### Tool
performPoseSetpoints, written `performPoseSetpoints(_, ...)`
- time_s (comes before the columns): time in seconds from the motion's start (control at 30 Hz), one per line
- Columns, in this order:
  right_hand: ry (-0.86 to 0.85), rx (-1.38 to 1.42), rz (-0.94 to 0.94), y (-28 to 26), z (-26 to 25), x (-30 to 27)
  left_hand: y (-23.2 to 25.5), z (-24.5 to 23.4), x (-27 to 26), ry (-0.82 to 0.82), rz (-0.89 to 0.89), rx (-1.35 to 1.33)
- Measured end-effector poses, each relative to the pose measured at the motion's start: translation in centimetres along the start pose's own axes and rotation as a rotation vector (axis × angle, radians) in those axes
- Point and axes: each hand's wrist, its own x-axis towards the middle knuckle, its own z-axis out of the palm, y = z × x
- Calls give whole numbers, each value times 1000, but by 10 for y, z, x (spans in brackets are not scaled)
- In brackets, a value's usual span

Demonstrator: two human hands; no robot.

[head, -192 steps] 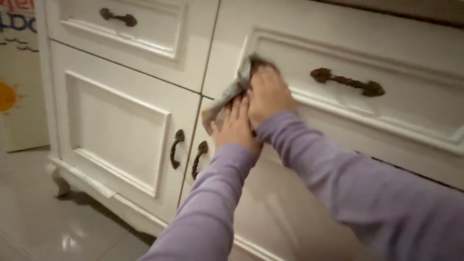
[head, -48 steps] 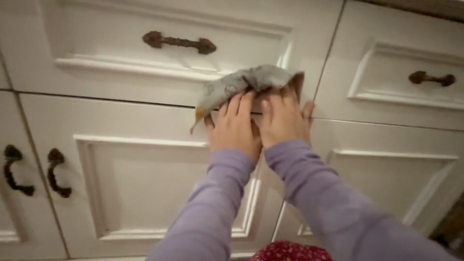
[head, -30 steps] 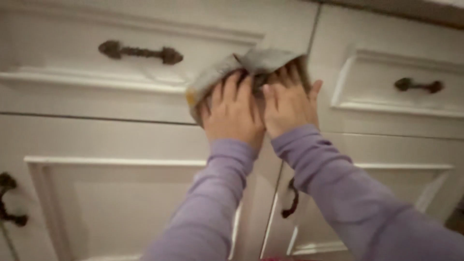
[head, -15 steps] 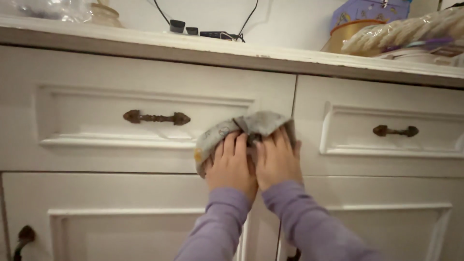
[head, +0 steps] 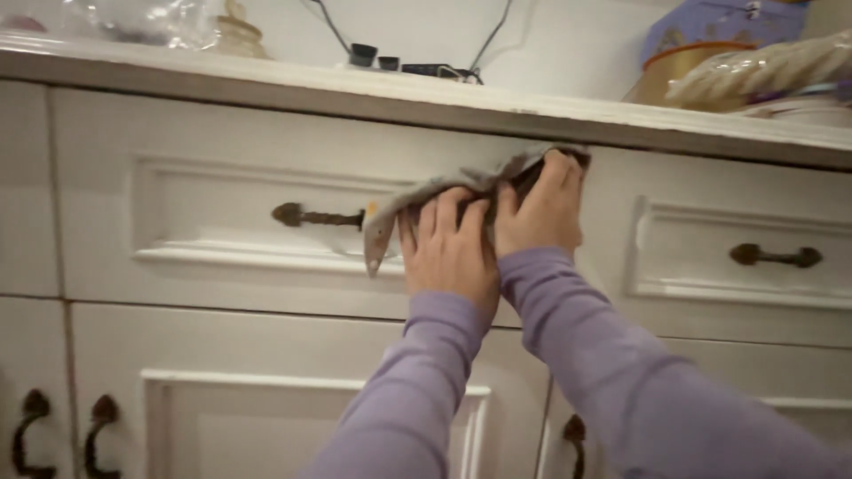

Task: Wipe the surface, bottom edge, and handles of a white wooden cabinet with a grey cloth.

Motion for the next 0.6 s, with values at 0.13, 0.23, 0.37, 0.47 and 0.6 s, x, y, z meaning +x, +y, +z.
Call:
performPoseSetpoints(0.13, 51, -108, -314, 18, 35, -1, -24, -12, -1, 23, 13, 23)
performPoseSetpoints(0.23, -26, -147, -371, 12, 54, -9, -41, -20, 0, 20, -21, 48)
performPoseSetpoints(0.37, -98, -48, -492, -35, 83, -20, -76, -42, 0, 46, -84, 161)
performPoseSetpoints(0.47, -200, 41, -578, -55, 100, -25, -99, -45, -4, 76, -119, 188)
performPoseSetpoints(0.6, -245, 101, -691, -73, 101, -31, -119, -58, -4, 72, -132, 267)
